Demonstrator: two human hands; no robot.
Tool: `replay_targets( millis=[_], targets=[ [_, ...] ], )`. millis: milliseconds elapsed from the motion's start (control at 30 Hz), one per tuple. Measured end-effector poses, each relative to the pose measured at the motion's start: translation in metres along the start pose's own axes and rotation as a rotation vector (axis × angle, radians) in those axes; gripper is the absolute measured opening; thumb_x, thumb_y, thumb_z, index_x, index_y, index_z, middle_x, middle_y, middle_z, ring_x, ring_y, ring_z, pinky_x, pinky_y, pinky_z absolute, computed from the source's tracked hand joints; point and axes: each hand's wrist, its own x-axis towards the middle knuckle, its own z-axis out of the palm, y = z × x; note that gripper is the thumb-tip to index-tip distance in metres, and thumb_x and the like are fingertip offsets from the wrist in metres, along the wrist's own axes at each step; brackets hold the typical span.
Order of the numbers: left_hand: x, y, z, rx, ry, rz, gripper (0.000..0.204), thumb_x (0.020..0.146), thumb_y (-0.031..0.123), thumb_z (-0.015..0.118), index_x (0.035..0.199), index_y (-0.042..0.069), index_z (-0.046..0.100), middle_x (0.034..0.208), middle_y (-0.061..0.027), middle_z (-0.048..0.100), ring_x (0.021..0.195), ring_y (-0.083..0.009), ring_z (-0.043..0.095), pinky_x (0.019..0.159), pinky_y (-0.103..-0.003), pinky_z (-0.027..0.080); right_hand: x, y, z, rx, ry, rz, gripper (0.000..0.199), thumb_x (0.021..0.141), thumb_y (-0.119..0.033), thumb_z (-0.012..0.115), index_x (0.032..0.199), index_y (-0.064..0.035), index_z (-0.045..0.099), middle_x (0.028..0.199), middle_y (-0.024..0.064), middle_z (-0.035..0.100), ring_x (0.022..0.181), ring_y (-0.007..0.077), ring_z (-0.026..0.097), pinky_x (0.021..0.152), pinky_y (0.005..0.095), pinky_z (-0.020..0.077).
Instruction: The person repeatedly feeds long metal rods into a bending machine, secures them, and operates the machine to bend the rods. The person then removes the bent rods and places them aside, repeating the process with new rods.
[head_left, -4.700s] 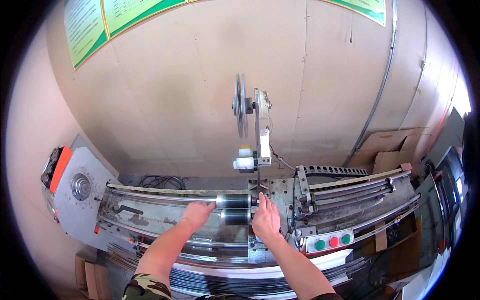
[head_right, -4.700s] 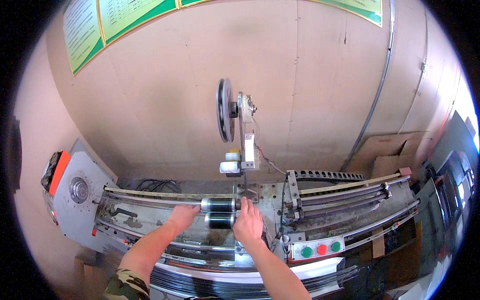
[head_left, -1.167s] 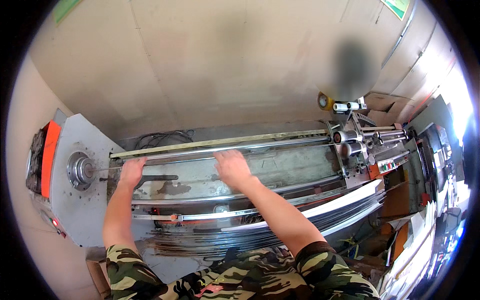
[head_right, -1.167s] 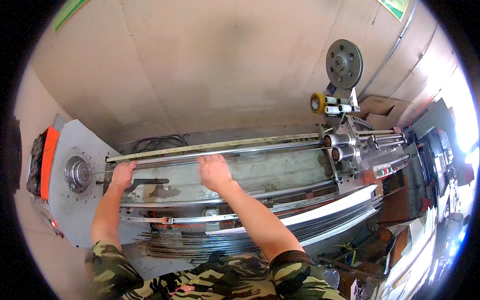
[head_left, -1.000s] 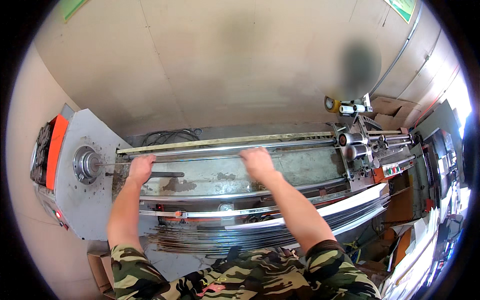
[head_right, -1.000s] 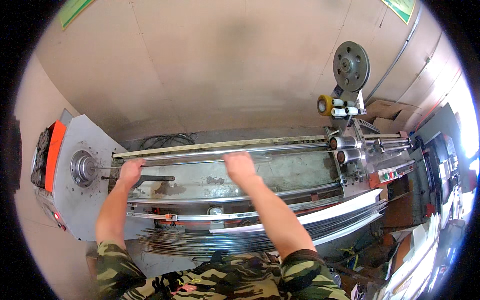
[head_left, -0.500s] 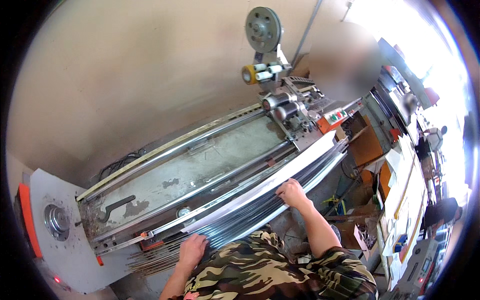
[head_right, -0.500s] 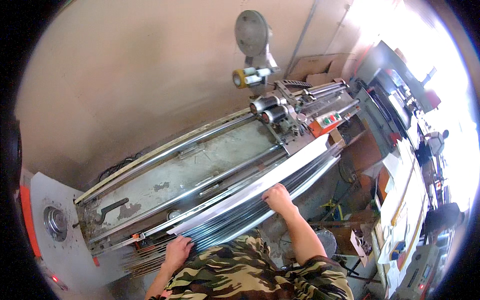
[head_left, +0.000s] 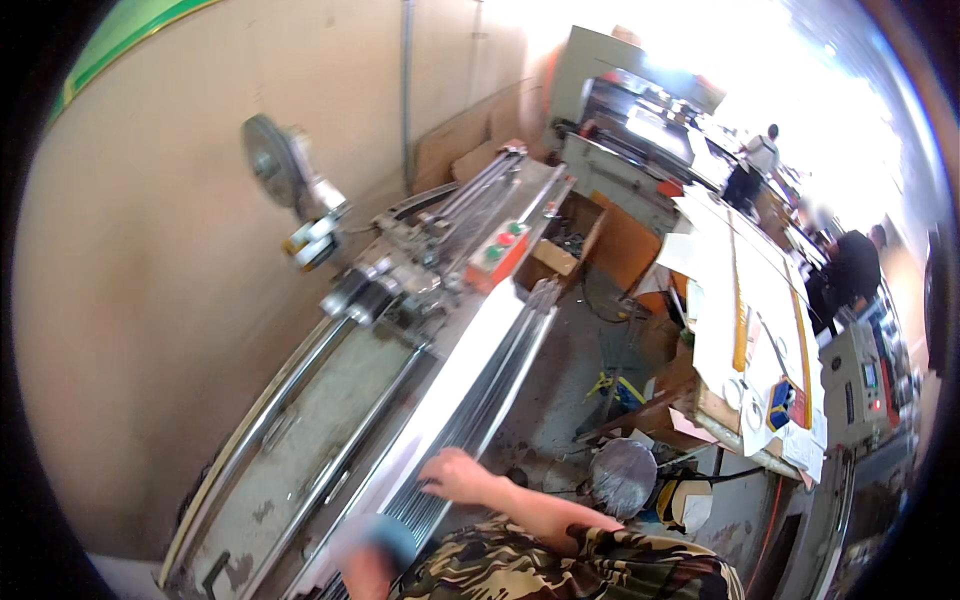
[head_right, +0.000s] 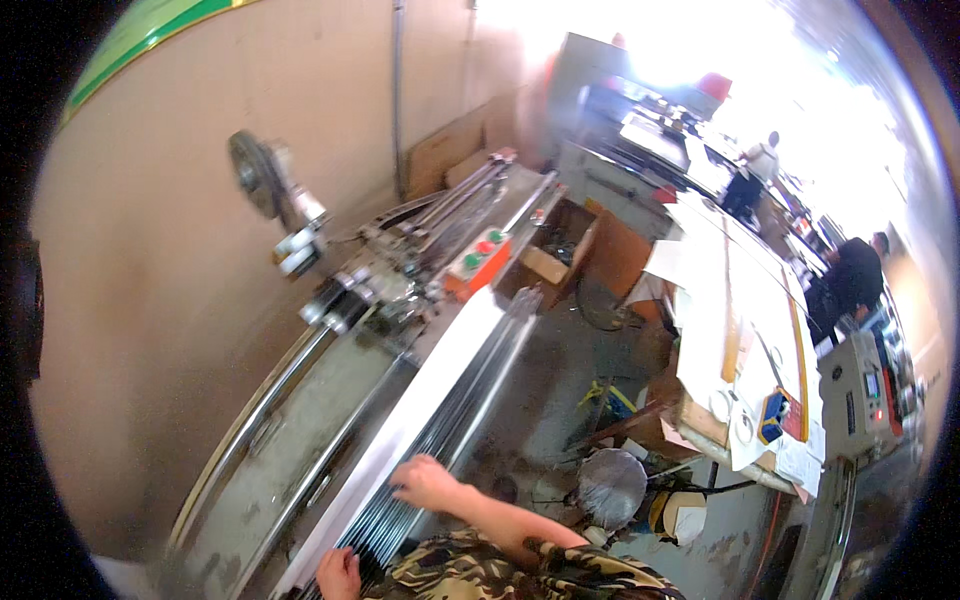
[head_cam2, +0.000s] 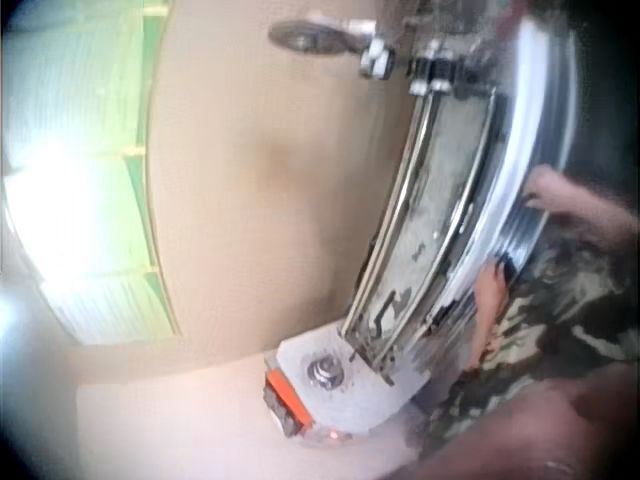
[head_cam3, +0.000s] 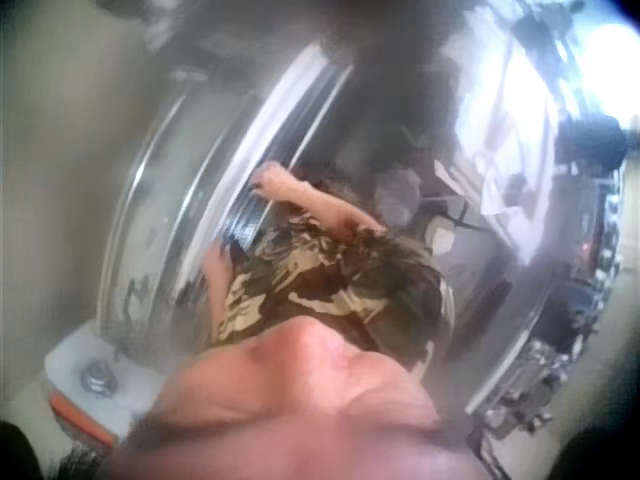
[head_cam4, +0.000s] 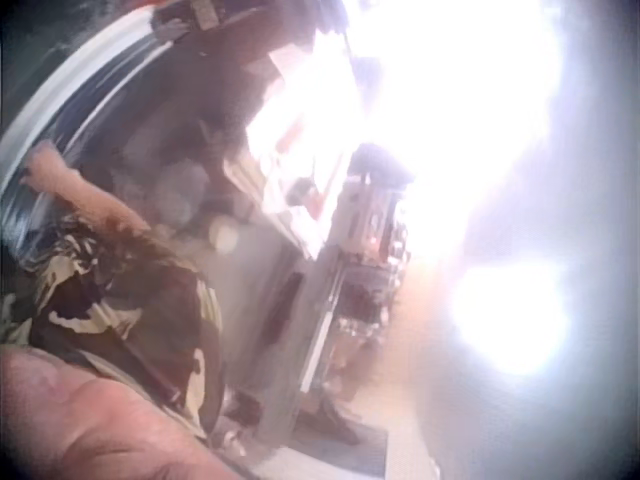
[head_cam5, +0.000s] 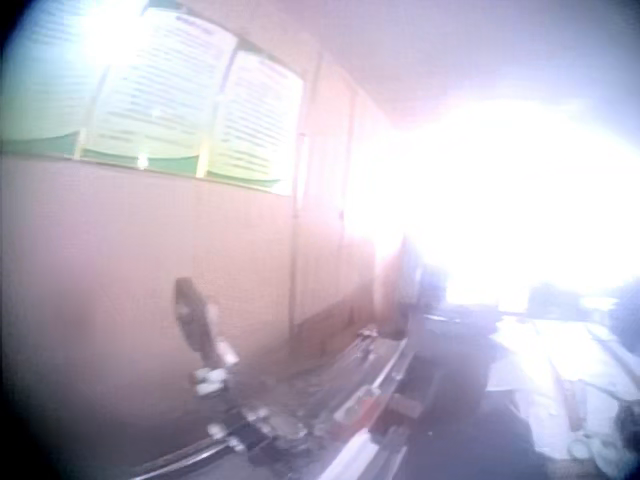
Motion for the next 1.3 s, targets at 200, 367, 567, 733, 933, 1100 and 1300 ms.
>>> replay_targets(
  millis=[200,367,567,733,933,1100,1300],
  targets=[
    [0.092,0.099,0.02,0.014,0.037,0.219,0.031,0.097,0.028,0.055,0.114,0.005,0.068,0.108,-0.0217,0.068,0.103,-0.043,0.062,0.089,-0.05,0.048,-0.039,0.097,-0.111,0.095,0.114,0.129,0.027,0.091,-0.029,0.068,0.106,-0.0066,0.071,0.105,0.0109,0.072,0.1,0.0288,0.066,0.104,0.0433,0.041],
    [0.157,0.259,0.039,0.004,-0.122,0.264,0.035,0.098,0.032,0.055,0.114,0.004,0.068,0.108,-0.0237,0.067,0.102,-0.0442,0.062,0.088,-0.05,0.049,-0.07,0.212,-0.218,-0.019,0.292,0.214,0.023,0.088,-0.027,0.068,0.097,-0.0066,0.071,0.089,0.0093,0.073,0.088,0.0313,0.068,0.085,0.0435,0.0506],
    [0.198,0.38,0.085,-0.009,-0.388,0.463,0.032,0.095,0.029,0.06,0.115,0.005,0.068,0.107,-0.0215,0.067,0.103,-0.0434,0.061,0.089,-0.048,0.049,-0.094,0.337,-0.362,-0.146,0.342,0.447,0.025,0.087,-0.03,0.069,0.098,-0.0078,0.072,0.093,0.0111,0.073,0.091,0.0327,0.068,0.084,0.0443,0.0522],
    [0.275,0.407,0.117,-0.053,-0.375,0.556,0.03,0.093,0.027,0.061,0.113,0.005,0.068,0.106,-0.0203,0.067,0.102,-0.0414,0.062,0.088,-0.046,0.05,-0.147,0.418,-0.446,-0.301,0.491,0.673,0.028,0.088,-0.032,0.068,0.102,-0.0087,0.073,0.099,0.0128,0.073,0.096,0.0334,0.068,0.087,0.0442,0.052],
    [0.395,0.524,0.149,-0.031,-0.306,0.804,0.028,0.095,0.026,0.059,0.111,0.006,0.069,0.108,-0.0164,0.068,0.102,-0.0377,0.064,0.09,-0.044,0.051,-0.278,0.48,-0.534,-0.413,0.725,1.235,0.032,0.085,-0.035,0.073,0.109,-0.0141,0.074,0.104,0.012,0.073,0.099,0.0328,0.068,0.088,0.0427,0.054],
    [0.456,0.649,0.148,-0.133,-0.258,1.086,0.022,0.092,0.021,0.065,0.109,0.008,0.069,0.101,-0.0154,0.068,0.098,-0.0364,0.064,0.084,-0.045,0.052,-0.419,0.535,-0.614,-0.459,0.938,1.8,0.038,0.087,-0.03,0.072,0.121,-0.0129,0.064,0.119,0.0159,0.067,0.111,0.0349,0.064,0.094,0.0471,0.0527],
    [0.499,0.69,0.203,0.026,-0.308,0.972,0.025,0.093,0.024,0.064,0.112,0.008,0.069,0.106,-0.0168,0.068,0.102,-0.0373,0.063,0.088,-0.045,0.051,-0.464,0.628,-0.673,-0.492,0.955,1.937,0.055,0.087,-0.023,0.074,0.136,-0.0132,0.051,0.132,0.0149,0.057,0.116,0.0365,0.062,0.095,0.047,0.0529]
  ],
)
